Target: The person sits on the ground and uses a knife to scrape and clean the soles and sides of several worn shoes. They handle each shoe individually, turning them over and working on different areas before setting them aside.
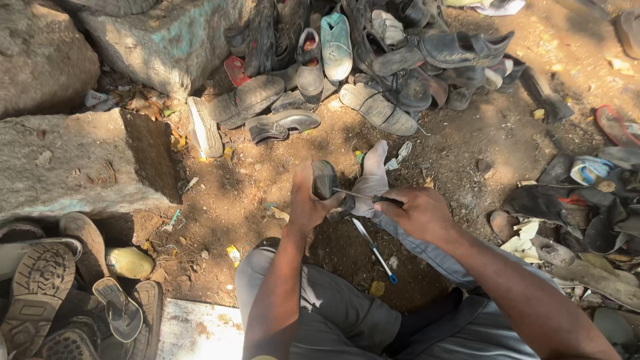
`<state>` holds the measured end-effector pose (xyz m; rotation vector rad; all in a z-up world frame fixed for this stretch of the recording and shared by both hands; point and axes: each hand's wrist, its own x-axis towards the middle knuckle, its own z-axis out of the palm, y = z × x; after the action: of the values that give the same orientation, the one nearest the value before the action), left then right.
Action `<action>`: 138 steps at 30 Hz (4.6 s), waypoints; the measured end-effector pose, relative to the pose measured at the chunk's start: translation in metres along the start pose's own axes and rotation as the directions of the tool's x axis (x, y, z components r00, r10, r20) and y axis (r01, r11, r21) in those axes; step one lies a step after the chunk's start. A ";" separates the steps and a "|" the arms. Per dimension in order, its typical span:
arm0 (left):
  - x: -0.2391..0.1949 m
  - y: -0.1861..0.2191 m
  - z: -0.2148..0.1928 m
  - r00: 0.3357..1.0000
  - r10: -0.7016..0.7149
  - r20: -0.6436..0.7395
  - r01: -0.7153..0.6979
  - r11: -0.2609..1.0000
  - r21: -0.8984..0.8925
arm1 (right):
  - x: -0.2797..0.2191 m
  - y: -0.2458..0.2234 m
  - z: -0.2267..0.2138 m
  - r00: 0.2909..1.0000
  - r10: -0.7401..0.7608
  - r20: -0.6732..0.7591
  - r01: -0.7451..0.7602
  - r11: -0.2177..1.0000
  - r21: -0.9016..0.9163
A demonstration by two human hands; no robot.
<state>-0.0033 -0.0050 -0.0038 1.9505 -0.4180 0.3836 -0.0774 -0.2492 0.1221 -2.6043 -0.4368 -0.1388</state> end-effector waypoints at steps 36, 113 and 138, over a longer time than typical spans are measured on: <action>-0.004 -0.088 0.114 0.867 -0.421 0.268 0.250 0.831 0.498 | 0.121 0.057 0.098 0.821 0.274 0.500 -0.006 0.881 -0.473; 0.015 -0.111 0.106 0.880 -0.229 0.417 0.060 0.923 0.379 | -0.026 0.038 0.078 0.872 0.320 0.371 -0.221 0.933 -0.286; 0.002 -0.124 0.099 0.855 -0.179 0.486 0.047 0.961 0.273 | 0.032 0.037 0.081 0.881 0.154 0.448 0.057 0.904 -0.424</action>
<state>0.0623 -0.0478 -0.1420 2.3120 -0.6088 -0.1797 -0.0339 -0.2313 0.0398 -3.0795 -0.5556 0.4915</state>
